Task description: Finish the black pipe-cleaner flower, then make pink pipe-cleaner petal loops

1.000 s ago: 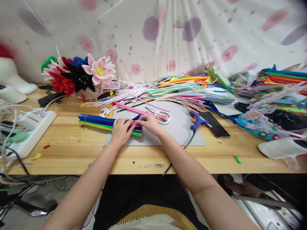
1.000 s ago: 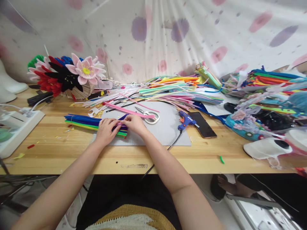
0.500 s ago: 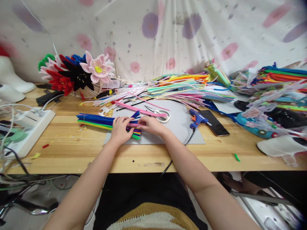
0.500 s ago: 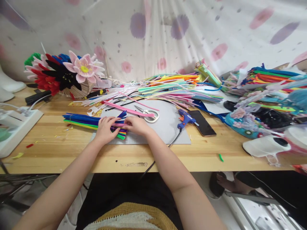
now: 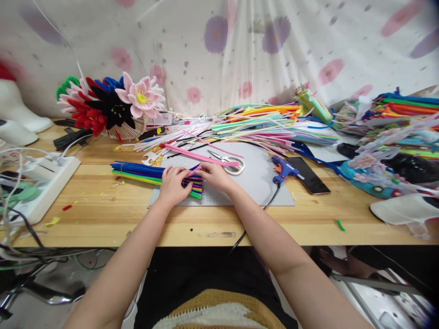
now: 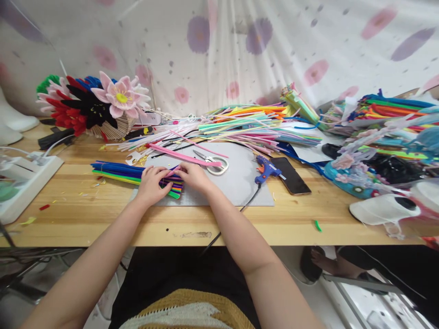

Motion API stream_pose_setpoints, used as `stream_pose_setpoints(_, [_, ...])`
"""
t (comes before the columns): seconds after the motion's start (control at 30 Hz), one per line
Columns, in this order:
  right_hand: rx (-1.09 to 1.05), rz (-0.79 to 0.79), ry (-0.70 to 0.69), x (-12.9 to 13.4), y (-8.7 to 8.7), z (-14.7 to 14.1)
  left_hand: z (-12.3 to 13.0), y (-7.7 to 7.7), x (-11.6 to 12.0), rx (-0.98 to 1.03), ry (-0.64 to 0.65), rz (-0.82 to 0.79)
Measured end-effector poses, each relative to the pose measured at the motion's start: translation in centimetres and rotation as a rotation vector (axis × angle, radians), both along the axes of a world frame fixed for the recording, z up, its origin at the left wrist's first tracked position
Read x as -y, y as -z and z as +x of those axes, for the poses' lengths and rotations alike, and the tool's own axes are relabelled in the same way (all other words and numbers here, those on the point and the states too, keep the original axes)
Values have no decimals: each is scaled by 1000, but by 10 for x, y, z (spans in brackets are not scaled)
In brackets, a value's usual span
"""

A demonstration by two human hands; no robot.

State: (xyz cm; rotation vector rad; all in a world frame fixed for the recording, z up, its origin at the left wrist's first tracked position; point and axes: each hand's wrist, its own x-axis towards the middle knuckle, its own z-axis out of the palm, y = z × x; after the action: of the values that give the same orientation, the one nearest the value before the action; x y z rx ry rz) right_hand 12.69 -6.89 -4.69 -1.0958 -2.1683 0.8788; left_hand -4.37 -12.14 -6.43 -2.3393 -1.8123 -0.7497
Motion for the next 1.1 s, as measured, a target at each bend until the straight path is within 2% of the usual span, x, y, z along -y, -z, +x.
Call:
stream_pose_setpoints(0.2, [239, 155, -59, 0, 0, 8, 1, -2, 0, 31, 3, -6])
stream_pose_setpoints(0.3, [289, 173, -52, 1, -1, 8, 1, -2, 1, 32, -1, -14])
stream_pose_setpoints(0.53, [0, 24, -49, 0, 0, 4, 0, 0, 0, 41, 7, -2])
stream_pose_setpoints(0.67, [-159, -118, -84, -5, 2, 3, 1, 0, 0, 34, -3, -3])
stream_pose_setpoints(0.77, [-217, -183, -98, -7, 2, 3, 1, -1, 0, 31, 1, -2])
stream_pose_setpoints(0.87, [-171, -139, -105, -5, 1, 5, 1, -2, 0, 30, 4, -8])
stream_pose_setpoints(1.1, [92, 88, -77, -3, 2, 11, 1, 0, -1, 48, 1, -9])
